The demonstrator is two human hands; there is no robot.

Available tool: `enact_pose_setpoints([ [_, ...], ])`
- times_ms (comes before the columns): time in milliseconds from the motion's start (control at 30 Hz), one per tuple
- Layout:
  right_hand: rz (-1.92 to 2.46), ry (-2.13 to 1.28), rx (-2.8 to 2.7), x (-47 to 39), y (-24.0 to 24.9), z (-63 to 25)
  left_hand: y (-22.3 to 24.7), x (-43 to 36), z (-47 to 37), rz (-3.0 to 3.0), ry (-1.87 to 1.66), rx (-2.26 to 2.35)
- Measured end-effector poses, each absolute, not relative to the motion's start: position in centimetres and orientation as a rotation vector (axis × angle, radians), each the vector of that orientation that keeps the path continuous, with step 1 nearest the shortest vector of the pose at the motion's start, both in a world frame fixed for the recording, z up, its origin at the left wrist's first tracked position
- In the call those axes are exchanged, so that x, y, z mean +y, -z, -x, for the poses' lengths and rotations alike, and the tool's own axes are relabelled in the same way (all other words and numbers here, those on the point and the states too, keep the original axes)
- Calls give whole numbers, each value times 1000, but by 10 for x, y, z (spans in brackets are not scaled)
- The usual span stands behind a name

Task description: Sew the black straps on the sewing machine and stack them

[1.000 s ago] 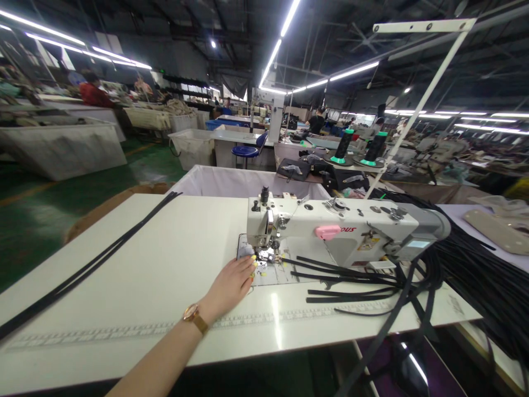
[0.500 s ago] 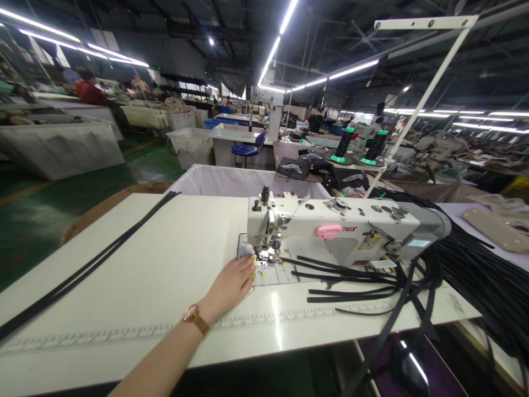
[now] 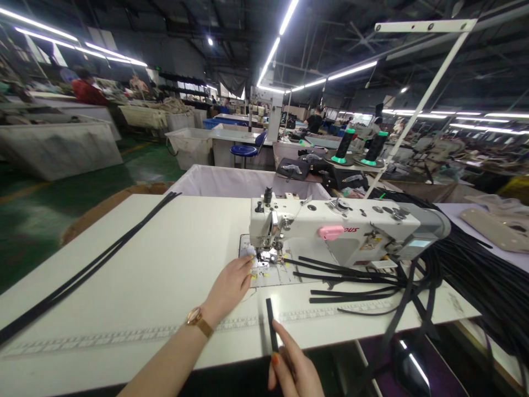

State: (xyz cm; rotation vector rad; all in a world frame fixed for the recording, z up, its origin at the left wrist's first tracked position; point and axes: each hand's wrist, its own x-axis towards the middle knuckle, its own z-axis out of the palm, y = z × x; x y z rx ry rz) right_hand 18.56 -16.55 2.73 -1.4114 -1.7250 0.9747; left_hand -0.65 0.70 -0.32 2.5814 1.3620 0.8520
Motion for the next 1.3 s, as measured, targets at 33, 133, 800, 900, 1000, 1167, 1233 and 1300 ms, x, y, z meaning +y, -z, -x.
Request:
enact_pose_setpoints([
  [33,1406,-1034,-1645,-155,-30,-185,3,7,7,-2549,-892,1379],
  [133,1375,-1186,-1461,-120,-42,-178,3,7,8,-2505,-963,1373],
  [800,1360,-1314,-1354,-36,-37,-152,-3,6,5,-2722,-678,1278],
  [900,1360,-1323,-1325,-32,-34,-153,-2,6,5,-2732,-673,1282],
  [1000,1330,-1287,-1292,-22,-32,-151,-1,6,5,-2737,-675,1290],
  [1167,1313,-1268,-1297,-11,-26,-148,1,7,4,-2736,-668,1307],
  [1233,1313,-1259,-1300,-13,-23,-149,2,8,4,-2736,-686,1283],
  [1300,1316,-1254,-1302,-15,-22,-150,3,9,5,-2736,-706,1252],
])
